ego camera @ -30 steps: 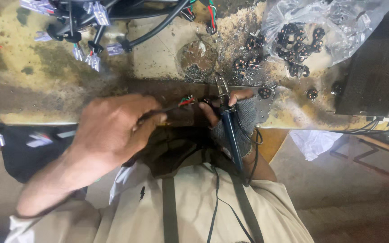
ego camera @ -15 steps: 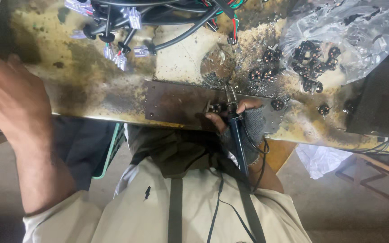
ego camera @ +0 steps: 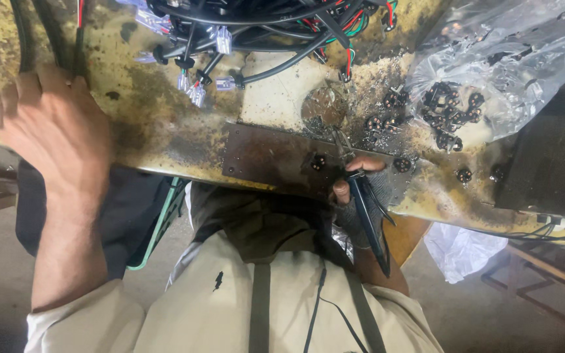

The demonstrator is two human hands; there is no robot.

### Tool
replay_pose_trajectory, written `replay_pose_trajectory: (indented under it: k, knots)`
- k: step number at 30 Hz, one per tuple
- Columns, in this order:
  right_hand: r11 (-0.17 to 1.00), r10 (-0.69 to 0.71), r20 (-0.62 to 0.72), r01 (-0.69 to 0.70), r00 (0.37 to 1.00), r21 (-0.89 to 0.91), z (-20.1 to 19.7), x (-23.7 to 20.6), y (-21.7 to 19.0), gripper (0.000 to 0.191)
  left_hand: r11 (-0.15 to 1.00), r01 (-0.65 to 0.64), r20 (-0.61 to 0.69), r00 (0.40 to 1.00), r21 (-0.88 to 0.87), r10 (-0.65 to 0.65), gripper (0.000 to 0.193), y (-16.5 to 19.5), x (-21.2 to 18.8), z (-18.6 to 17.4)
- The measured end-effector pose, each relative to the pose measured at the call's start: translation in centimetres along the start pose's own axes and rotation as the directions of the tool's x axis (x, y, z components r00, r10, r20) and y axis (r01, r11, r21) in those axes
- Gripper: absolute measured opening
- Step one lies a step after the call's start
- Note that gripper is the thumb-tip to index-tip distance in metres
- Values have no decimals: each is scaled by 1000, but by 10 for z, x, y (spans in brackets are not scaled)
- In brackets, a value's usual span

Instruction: The person uses a soldering iron to join wires to small black connectors on a metal workbench. They repeatedly pick up connectors, align wires, apply solder, and place the finished units aside.

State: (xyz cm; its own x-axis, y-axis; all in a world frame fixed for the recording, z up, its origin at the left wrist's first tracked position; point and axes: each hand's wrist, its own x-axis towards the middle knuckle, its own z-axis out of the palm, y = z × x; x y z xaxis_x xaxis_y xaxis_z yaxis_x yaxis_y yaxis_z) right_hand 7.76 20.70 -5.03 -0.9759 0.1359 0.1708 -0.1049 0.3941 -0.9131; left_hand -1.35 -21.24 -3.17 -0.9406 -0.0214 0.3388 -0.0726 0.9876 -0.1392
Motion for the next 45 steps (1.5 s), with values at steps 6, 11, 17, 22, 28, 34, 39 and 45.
replay_pose_trajectory:
  k: [6,11,17,22,28,34,39,45]
  knots:
    - [924,77,106,-111,991,365,0,-2,21,36,908,98,-150,973,-407,-173,17,12,34,-32]
    - [736,234,291,-365,928,570,-15,13,24,23,475,-32,93,967,-879,236,25,97,-9,-69]
    - [948,270,283,-305,920,87,-9,-13,20,11,241,152,279,671,-958,687,22,185,-35,-72]
    - [853,428,255,-480,867,203,-5,-5,17,16,208,69,174,820,-976,545,16,190,-16,-87]
    - [748,650,212,-664,730,-6,-3,3,-7,13,177,173,231,887,-969,400,15,188,-20,-80]
    - [922,361,134,-374,923,96,-3,7,-14,17,172,194,249,881,-966,401,11,192,-23,-77]
    - [877,469,239,-481,850,-8,-2,10,-12,10,203,85,180,840,-976,513,15,187,-19,-77]
    - [943,230,179,-264,957,202,-3,18,-31,41,227,-141,19,811,-964,584,15,187,-20,-73]
